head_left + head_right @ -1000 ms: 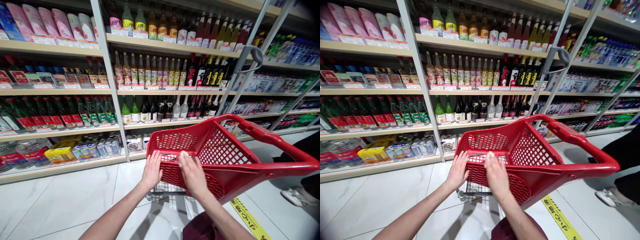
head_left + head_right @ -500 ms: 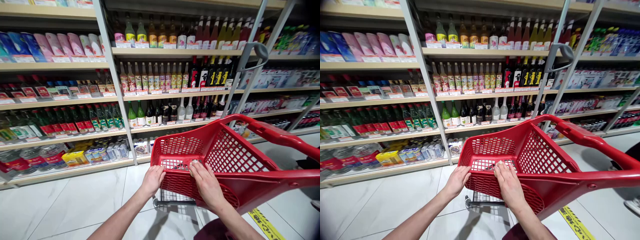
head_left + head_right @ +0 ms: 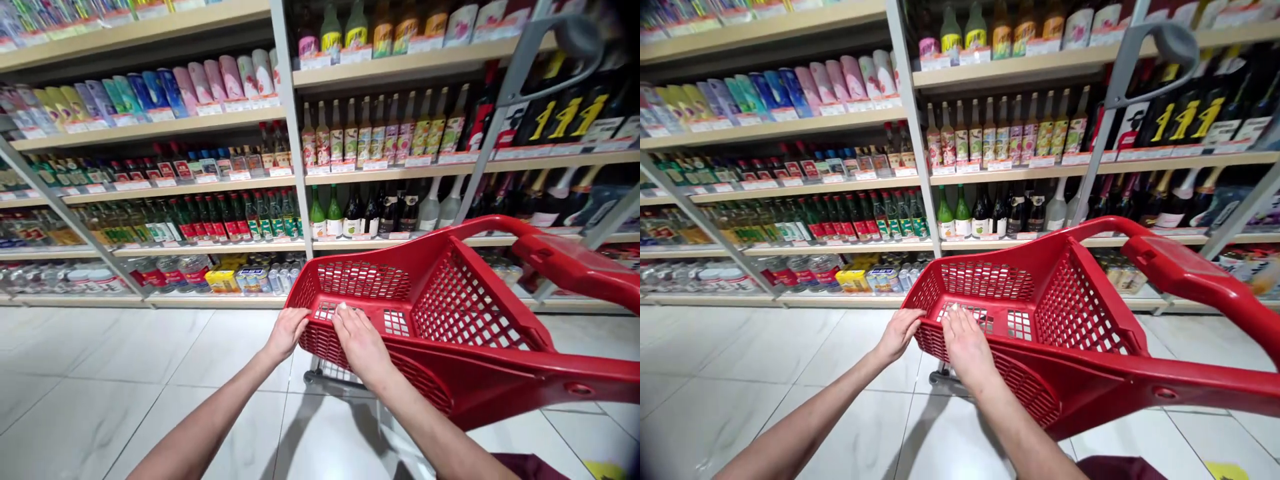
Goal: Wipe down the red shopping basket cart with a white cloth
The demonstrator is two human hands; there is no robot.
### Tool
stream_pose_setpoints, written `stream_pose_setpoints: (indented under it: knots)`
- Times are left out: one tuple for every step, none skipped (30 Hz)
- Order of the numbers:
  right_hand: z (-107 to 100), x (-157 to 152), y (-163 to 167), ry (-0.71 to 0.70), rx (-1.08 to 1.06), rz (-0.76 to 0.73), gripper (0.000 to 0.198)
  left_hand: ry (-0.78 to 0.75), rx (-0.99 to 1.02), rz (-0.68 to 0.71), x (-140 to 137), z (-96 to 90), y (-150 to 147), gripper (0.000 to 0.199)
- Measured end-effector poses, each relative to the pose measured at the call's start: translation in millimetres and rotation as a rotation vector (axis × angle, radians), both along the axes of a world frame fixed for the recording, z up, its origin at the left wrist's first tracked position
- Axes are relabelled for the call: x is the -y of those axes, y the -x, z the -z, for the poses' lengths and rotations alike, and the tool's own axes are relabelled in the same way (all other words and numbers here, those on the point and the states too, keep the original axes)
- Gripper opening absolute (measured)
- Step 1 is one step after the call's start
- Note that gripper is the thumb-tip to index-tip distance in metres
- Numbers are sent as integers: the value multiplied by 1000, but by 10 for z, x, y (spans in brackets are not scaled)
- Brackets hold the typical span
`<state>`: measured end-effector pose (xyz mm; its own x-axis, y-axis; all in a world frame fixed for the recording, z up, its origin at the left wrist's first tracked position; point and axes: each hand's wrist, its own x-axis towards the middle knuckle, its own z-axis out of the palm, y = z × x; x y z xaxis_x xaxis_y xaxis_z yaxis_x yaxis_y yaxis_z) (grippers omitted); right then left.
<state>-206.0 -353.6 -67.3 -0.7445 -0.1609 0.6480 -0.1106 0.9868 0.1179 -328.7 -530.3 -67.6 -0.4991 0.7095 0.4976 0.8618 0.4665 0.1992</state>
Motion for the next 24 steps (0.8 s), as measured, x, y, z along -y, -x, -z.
stream_pose_setpoints:
  knots:
    - [-6, -35, -29, -4, 13, -1, 34, 9, 14, -2, 44, 2, 31, 34]
    - [-10, -102, -83, -16, 22, 1, 35, 16, 27, -4, 81, 9, 52, 33]
    - [-14, -186, -149, -34, 29, 4, 36, 18, 39, -9, 109, 21, 62, 32]
    - [-17, -270, -210, -51, 32, 13, 37, 17, 49, -17, 129, 36, 59, 31]
    - [-18, -333, -249, -62, 29, 27, 38, 9, 57, -32, 138, 52, 45, 31]
    - [-15, -358, -253, -66, 17, 37, 38, 0, 59, -50, 137, 68, 22, 31]
    - [-6, -335, -217, -64, 2, 36, 38, -6, 54, -63, 126, 82, -7, 31]
    - [9, -266, -143, -60, -8, 22, 38, -9, 45, -71, 108, 92, -37, 32]
    - [29, -163, -43, -50, -15, 2, 37, -7, 33, -70, 86, 99, -64, 33]
    - [47, -50, 65, -37, -15, -17, 36, -1, 22, -65, 63, 102, -83, 35]
    - [60, 44, 163, -27, -7, -32, 35, 8, 15, -59, 42, 102, -92, 36]
    - [65, 93, 233, -22, 5, -40, 35, 16, 15, -57, 24, 101, -90, 36]
    - [63, 78, 262, -23, 17, -38, 35, 19, 22, -62, 10, 101, -80, 36]
    - [54, -5, 246, -29, 26, -29, 36, 20, 32, -70, -3, 101, -65, 36]
    - [43, -144, 190, -40, 32, -17, 36, 17, 42, -76, -16, 104, -50, 35]
    - [30, -315, 107, -52, 34, 1, 38, 7, 50, -77, -32, 110, -39, 34]
    - [17, -485, 14, -58, 26, 32, 39, -8, 55, -71, -52, 118, -36, 34]
    - [6, -622, -68, -55, 7, 69, 39, -31, 58, -66, -76, 128, -42, 33]
    - [-1, -703, -123, -49, -14, 94, 39, -57, 59, -65, -104, 139, -57, 32]
    - [-4, -716, -139, -39, -35, 102, 38, -83, 61, -67, -135, 149, -78, 31]
    - [-2, -669, -115, -27, -48, 82, 36, -105, 62, -70, -165, 158, -101, 30]
    - [1, -580, -56, -33, -23, 32, 36, -122, 65, -74, -193, 165, -123, 28]
    - [1, -475, 22, -32, -3, 0, 35, -135, 69, -77, -217, 170, -140, 27]
    - [-4, -382, 101, -18, -9, -9, 34, -144, 73, -77, -236, 172, -153, 26]
